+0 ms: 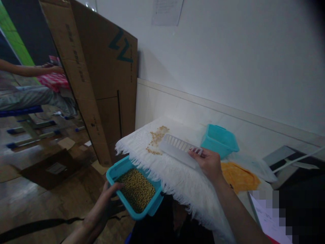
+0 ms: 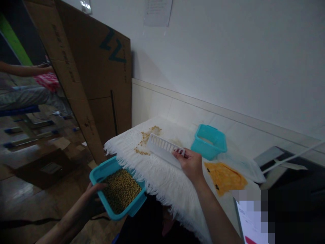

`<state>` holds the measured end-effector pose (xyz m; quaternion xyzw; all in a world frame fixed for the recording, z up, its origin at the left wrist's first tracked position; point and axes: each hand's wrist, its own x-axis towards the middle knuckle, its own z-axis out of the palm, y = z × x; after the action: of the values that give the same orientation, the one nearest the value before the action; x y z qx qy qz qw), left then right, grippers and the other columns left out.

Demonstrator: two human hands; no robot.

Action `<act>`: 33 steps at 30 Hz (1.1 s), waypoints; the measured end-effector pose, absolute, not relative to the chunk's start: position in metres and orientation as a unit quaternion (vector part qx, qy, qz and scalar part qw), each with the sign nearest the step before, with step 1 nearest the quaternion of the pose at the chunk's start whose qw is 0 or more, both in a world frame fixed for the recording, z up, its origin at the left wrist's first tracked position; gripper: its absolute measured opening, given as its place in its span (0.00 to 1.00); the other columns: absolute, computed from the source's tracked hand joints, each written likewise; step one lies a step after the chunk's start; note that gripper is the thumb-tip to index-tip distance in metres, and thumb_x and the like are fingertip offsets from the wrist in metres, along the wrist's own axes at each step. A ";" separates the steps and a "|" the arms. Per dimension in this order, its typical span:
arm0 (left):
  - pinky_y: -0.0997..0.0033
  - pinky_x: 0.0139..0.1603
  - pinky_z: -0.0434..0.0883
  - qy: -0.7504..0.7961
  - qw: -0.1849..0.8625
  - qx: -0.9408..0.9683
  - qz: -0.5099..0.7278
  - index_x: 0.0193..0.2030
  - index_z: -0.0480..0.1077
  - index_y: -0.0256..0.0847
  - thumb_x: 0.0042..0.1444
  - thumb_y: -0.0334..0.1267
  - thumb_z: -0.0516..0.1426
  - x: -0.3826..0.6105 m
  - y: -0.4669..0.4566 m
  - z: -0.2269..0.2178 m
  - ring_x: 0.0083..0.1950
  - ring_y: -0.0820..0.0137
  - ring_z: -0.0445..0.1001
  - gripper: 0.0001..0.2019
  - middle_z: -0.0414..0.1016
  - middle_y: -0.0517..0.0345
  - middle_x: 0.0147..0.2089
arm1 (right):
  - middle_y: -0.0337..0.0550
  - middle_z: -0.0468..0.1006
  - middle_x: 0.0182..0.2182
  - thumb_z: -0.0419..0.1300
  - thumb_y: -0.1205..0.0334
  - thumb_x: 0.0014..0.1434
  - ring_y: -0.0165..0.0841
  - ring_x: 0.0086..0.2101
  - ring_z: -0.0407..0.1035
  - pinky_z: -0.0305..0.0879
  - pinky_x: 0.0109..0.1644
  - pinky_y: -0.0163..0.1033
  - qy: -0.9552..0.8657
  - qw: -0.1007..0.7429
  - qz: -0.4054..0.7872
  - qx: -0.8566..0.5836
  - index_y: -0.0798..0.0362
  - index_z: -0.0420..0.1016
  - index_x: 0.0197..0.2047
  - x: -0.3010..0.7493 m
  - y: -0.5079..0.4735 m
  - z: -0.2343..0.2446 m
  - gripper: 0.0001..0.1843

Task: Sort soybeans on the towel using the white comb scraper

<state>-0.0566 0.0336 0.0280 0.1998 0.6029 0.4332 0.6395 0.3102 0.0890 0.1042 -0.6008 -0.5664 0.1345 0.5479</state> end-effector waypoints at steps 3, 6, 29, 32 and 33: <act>0.53 0.46 0.88 0.603 0.641 0.208 0.426 0.66 0.69 0.52 0.62 0.46 0.71 -0.055 0.031 0.033 0.39 0.57 0.89 0.28 0.83 0.55 0.46 | 0.46 0.89 0.29 0.76 0.40 0.59 0.46 0.31 0.82 0.75 0.34 0.43 -0.559 0.548 0.134 -0.607 0.52 0.93 0.34 0.307 0.079 0.096 0.21; 0.54 0.44 0.88 0.596 0.646 0.220 0.423 0.65 0.69 0.52 0.64 0.47 0.70 -0.053 0.029 0.035 0.39 0.55 0.90 0.26 0.83 0.56 0.45 | 0.45 0.89 0.28 0.76 0.42 0.58 0.44 0.30 0.81 0.74 0.33 0.42 -0.560 0.547 0.140 -0.606 0.51 0.93 0.33 0.304 0.076 0.091 0.19; 0.46 0.49 0.90 0.582 0.669 0.200 0.418 0.64 0.68 0.54 0.56 0.49 0.75 -0.046 0.026 0.025 0.39 0.53 0.90 0.33 0.81 0.59 0.41 | 0.44 0.88 0.28 0.77 0.43 0.58 0.44 0.31 0.82 0.75 0.32 0.42 -0.562 0.548 0.157 -0.599 0.50 0.93 0.32 0.307 0.070 0.092 0.18; 0.46 0.49 0.90 0.582 0.665 0.203 0.422 0.63 0.68 0.54 0.57 0.48 0.73 -0.046 0.026 0.026 0.38 0.54 0.90 0.30 0.80 0.61 0.40 | 0.44 0.89 0.29 0.77 0.44 0.58 0.44 0.31 0.82 0.76 0.32 0.42 -0.558 0.554 0.161 -0.596 0.49 0.93 0.32 0.307 0.071 0.091 0.16; 0.45 0.49 0.90 0.583 0.665 0.202 0.421 0.63 0.68 0.54 0.58 0.48 0.73 -0.046 0.026 0.026 0.37 0.54 0.90 0.30 0.80 0.60 0.41 | 0.44 0.89 0.29 0.77 0.44 0.58 0.44 0.31 0.82 0.75 0.32 0.41 -0.558 0.555 0.159 -0.596 0.49 0.93 0.33 0.306 0.072 0.090 0.16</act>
<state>-0.0457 0.0259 0.0264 0.2019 0.5830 0.4210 0.6649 0.3064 0.0717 0.0901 -0.5962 -0.5581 0.1589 0.5549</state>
